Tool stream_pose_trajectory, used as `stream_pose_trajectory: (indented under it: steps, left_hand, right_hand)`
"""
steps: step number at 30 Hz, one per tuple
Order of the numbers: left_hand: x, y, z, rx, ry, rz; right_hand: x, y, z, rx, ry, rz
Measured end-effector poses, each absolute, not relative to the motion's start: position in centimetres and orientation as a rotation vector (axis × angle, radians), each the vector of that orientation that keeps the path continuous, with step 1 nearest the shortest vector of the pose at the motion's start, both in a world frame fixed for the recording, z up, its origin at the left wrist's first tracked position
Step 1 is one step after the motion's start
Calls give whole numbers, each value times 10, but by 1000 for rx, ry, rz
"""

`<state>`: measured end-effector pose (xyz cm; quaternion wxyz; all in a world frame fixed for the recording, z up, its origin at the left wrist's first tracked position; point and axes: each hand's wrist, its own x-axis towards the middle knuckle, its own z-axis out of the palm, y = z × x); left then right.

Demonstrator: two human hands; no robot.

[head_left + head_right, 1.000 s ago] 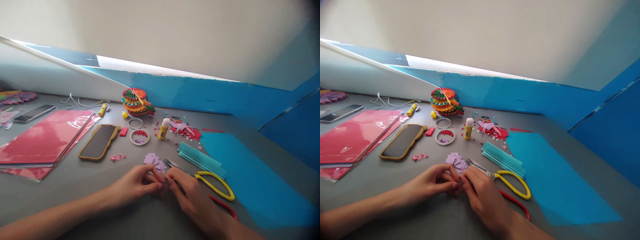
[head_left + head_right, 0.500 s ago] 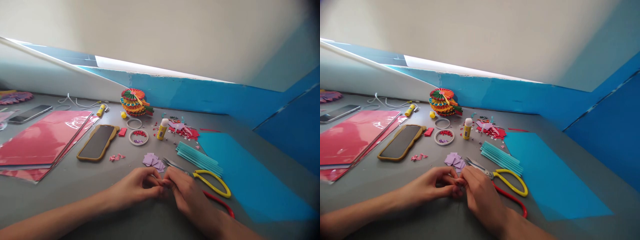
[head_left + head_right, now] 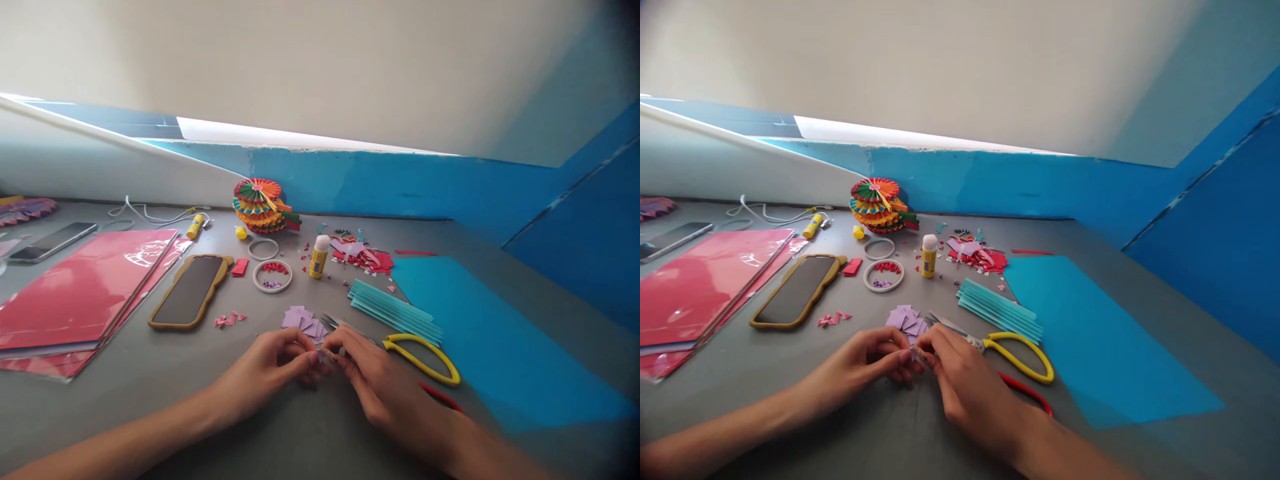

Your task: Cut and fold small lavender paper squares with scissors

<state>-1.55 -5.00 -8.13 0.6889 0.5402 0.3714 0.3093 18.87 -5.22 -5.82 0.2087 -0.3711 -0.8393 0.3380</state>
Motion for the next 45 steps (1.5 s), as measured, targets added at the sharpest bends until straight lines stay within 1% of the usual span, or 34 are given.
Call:
stream_pose_trajectory:
  steps: [5, 11, 17, 21, 25, 28, 32, 40, 45]
  left_hand:
    - [-17, -53, -75, 1346, 848, 619]
    - [-16, -56, -73, 1505, 903, 652]
    - [-15, -57, -76, 1488, 902, 691]
    - [-16, -58, -77, 1460, 882, 676]
    - [-16, -59, -76, 1453, 894, 654]
    - [-15, -58, -73, 1376, 861, 671]
    - [-15, -56, -71, 1225, 810, 698]
    - [-16, -51, -73, 968, 830, 668]
    - [-17, -48, -70, 915, 857, 640]
  right_hand:
    - [193, -53, -54, -1021, -2390, 944]
    - [191, -59, -50, -1028, -2318, 1024]
    - [192, -63, -59, -1051, -2323, 914]
    - [192, -62, -63, -1045, -2465, 702]
    - [190, -59, -65, -889, -2637, 293]
    - [189, -56, -65, -745, -2662, -5]
    - [190, -54, -63, -602, -2665, -287]
    - [192, -60, -62, -536, -2631, -409]
    - [194, -60, -63, -536, -2637, -414]
